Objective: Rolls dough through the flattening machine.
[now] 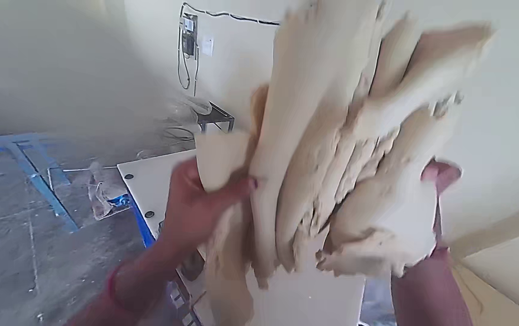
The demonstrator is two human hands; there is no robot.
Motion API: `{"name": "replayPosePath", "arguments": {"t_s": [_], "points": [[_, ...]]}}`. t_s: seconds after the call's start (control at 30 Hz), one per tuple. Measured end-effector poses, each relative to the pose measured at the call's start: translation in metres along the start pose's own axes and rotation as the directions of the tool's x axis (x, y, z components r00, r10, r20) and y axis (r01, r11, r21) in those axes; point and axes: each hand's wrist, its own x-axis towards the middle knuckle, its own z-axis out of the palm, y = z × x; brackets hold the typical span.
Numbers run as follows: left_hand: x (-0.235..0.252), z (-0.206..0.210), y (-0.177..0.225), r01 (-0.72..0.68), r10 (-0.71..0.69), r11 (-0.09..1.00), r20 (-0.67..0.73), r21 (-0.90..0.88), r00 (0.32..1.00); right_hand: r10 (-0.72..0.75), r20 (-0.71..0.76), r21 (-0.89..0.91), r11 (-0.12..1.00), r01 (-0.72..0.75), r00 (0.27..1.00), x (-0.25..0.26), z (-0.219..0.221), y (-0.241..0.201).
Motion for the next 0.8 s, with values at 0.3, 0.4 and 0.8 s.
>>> {"name": "replayPosePath", "arguments": {"t_s": [0.3,0.4,0.8], "points": [[0.141,-0.099,-0.08,0.04,-0.083,0.991,-0.351,-0.127,0.933,0.028,0.351,0.361,0.918,-0.163,0.936,0.24,0.2,0.117],[0.157,-0.141,-0.146,0.208,-0.343,0.922,-0.437,-0.327,0.832,0.459,0.465,0.037,0.844,-0.534,0.757,0.256,0.262,0.205],[0.06,-0.315,-0.364,0.791,-0.763,0.61,-0.233,0.048,0.603,0.745,0.662,-0.744,0.643,-0.181,-0.075,0.152,0.35,0.292]]}}
